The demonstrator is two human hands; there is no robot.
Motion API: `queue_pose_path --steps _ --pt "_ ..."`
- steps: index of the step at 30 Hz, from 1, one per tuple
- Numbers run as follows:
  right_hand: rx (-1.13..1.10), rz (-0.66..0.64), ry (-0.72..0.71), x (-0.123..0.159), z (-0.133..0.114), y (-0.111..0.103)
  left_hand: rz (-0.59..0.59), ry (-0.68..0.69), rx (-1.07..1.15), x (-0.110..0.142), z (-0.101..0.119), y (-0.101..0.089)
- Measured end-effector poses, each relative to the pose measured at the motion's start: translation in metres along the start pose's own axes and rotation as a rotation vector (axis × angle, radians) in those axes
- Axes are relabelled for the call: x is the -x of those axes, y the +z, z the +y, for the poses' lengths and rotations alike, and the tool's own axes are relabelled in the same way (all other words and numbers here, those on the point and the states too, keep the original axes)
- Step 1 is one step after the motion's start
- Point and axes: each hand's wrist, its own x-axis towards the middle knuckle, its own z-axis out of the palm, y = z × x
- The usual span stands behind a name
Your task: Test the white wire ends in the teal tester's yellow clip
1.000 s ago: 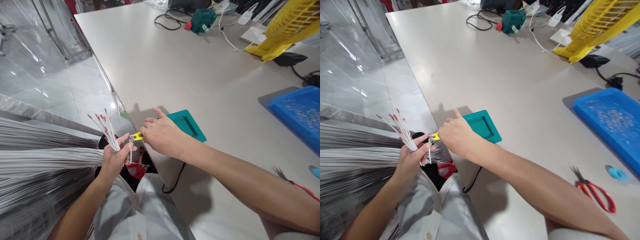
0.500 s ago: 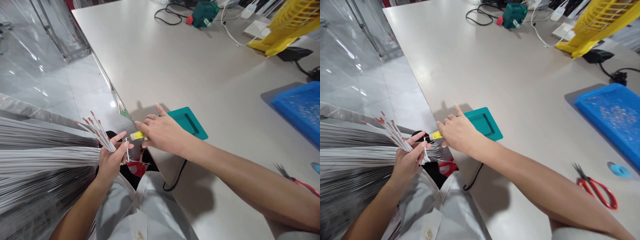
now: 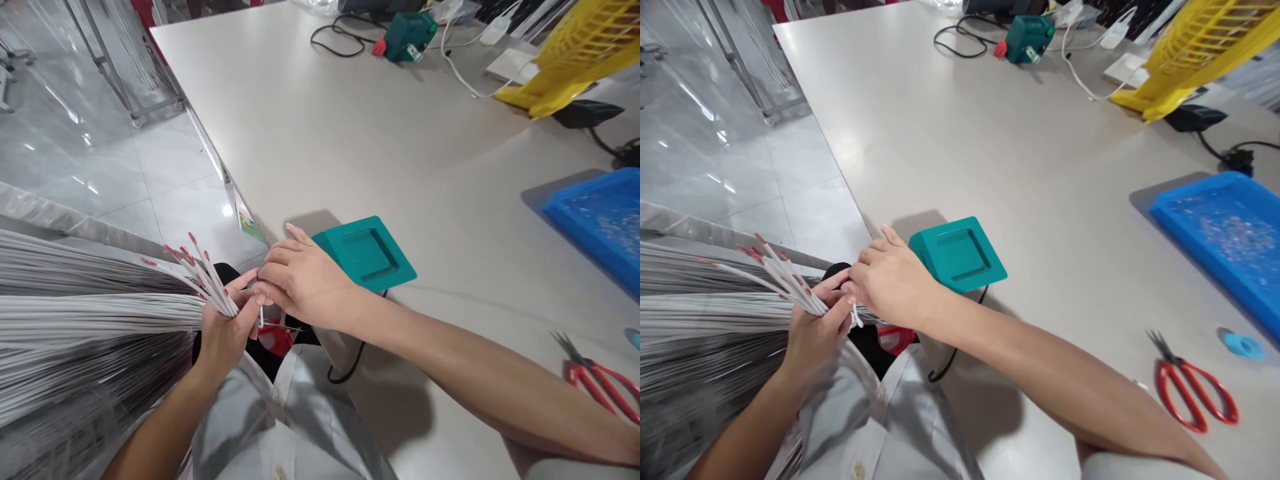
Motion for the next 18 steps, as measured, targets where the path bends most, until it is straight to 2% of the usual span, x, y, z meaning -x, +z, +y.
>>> queue_pose_path --steps 3,8,13,18 --pt "-0.034 0.012 -0.010 -0.001 0.001 0.002 0.044 -0.001 0.018 0.001 0.000 0.000" --pt "0.056 0.012 0.054 0.003 0.005 -0.012 0.114 -0.030 0.041 0.002 0.002 -0.002" --pt "0.040 -0.011 0.075 0.005 0.002 -0.016 0.077 -0.006 0.030 0.001 0.003 -0.001" --pt "-0.038 -0.041 -0.067 0.001 0.001 -0.009 0.011 -0.012 0.097 0.003 0.000 0.001"
